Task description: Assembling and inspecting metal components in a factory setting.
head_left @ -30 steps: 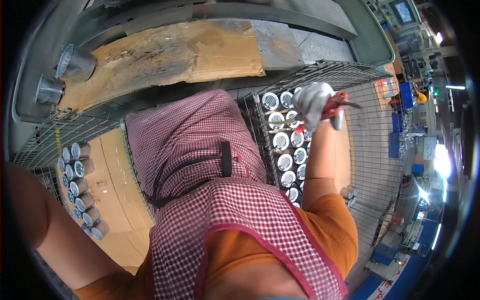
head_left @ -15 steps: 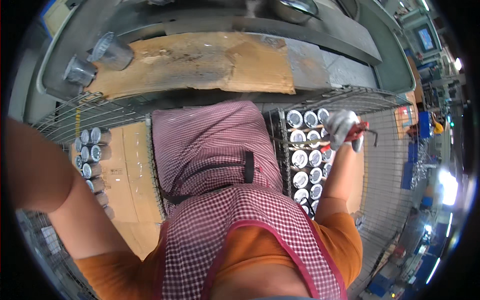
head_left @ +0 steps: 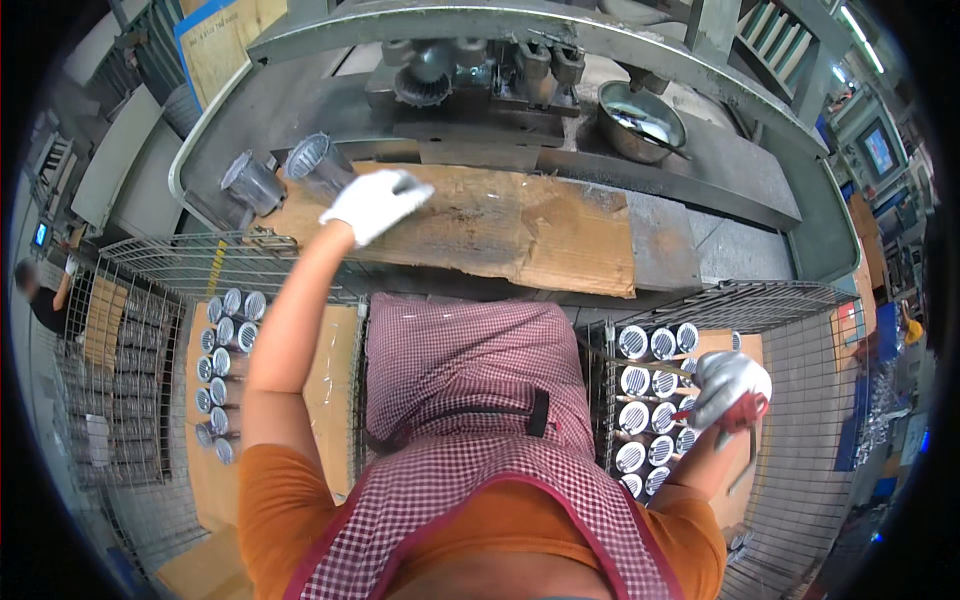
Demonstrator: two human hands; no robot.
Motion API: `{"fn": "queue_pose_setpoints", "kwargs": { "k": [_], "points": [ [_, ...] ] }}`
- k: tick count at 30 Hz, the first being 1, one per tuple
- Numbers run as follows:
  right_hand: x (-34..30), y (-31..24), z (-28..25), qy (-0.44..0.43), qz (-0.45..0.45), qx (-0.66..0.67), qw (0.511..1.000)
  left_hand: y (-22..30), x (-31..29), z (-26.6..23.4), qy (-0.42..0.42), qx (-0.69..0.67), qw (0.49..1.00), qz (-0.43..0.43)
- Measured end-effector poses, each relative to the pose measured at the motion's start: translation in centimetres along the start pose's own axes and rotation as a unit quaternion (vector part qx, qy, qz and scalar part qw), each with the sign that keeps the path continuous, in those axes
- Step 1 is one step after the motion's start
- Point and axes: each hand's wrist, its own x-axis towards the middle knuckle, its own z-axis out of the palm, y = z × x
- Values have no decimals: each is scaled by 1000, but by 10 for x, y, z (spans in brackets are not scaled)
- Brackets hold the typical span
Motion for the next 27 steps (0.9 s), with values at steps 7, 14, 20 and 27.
{"fn": "queue_pose_setpoints", "kwargs": {
  "k": [7, 14, 20, 27],
  "points": [
    [-17, 6, -45, 673, 239, -322, 622, -46, 36, 106, 255, 72, 962, -72],
    [-75, 59, -76, 617, 419, -558, 364, -54, 27, 104, 277, -25, 956, -96],
    [-32, 53, -36, 515, 223, -779, 280, -52, 28, 99, 273, -38, 957, -90],
    [-4, 94, -48, 369, 386, -666, 521, -44, 30, 103, 395, 72, 913, -66]
  ]
}}
